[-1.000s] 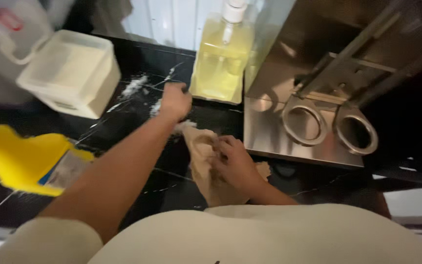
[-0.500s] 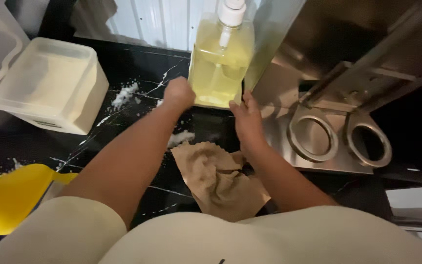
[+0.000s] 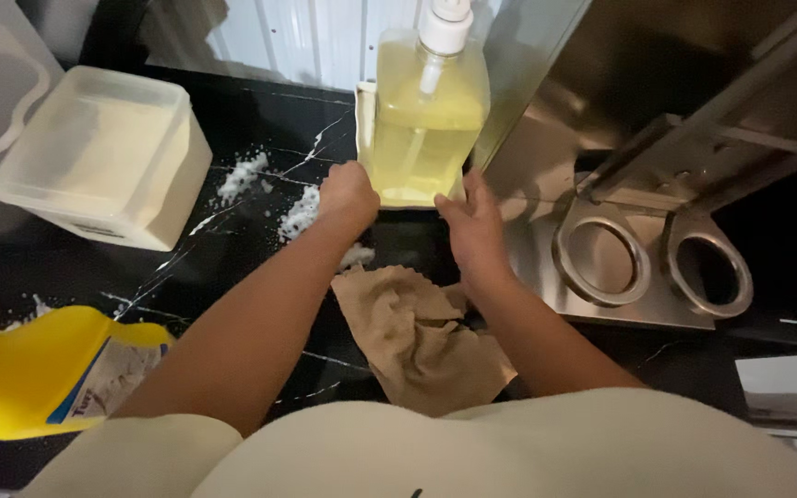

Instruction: The person wipes a stainless steel beverage dispenser with a cloth, then sprays a yellow cleaning solution onto a black marble countertop and wipes it down. They move a soap dispenser and a plastic container aside to clean underneath, then wipe the container itself before returning it.

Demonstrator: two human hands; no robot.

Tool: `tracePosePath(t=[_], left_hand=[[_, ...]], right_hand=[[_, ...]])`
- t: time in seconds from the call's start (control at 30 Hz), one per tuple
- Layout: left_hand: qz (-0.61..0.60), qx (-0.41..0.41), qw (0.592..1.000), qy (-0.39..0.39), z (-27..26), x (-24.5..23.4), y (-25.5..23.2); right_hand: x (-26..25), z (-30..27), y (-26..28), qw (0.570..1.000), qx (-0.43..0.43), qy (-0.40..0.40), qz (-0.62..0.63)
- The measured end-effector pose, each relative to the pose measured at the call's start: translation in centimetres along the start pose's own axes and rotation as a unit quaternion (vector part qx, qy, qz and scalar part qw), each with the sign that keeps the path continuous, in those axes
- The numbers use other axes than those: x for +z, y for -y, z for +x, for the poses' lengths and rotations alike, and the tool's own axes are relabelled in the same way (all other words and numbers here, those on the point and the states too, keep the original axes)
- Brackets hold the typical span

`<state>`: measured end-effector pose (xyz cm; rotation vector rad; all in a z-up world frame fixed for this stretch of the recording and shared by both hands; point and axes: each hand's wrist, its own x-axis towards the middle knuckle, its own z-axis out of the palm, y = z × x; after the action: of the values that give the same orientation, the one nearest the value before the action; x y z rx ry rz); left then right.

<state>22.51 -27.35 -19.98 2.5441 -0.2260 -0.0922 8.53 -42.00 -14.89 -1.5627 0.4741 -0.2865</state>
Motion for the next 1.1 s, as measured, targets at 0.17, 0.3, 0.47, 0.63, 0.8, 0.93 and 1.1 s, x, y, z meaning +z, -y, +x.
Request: tracePosePath(t=[0.17,0.3,0.47,0.63,0.8,0.93,1.1], left_hand=[[0.010,0.023,1.000,0.009,-1.8,0.2,1.3],[0.009,0.044,0.999,0.012,-3.1,-0.3,2.4],[0.010,0.022,0.999,0.023,-5.0,-0.4,1.7],[0.021,0.038,0.999,0.021,-6.3,-0.8,1.8],[-0.026,0.015,0.999,0.025,-7.5,-0.2,3.1],[-0.032,0.007,0.998,0.045,-7.6,-1.3,4.1],[-0.085,-0.044,0.989,0.109,-8.6,-2.8,4.2]], right_hand=[[0.1,-1.7,-0.5,0.986,-0.101,-0.021,-0.130],[-0.2,-5.7,-0.9,0.974,-0.128,-0.021,-0.184],[-1.1,-4.1,0.5,0.940,-0.281,-0.009,-0.191],[-1.3,-2.4,2.9,0.957,-0.259,0.043,-0.125],[-2.1,-3.8,4.7,0.959,-0.272,0.080,-0.017],[-1.6,-3.8,6.2,0.970,-0.223,0.073,-0.059],[-1.5,-3.4,8.1,0.953,-0.262,0.044,-0.146]])
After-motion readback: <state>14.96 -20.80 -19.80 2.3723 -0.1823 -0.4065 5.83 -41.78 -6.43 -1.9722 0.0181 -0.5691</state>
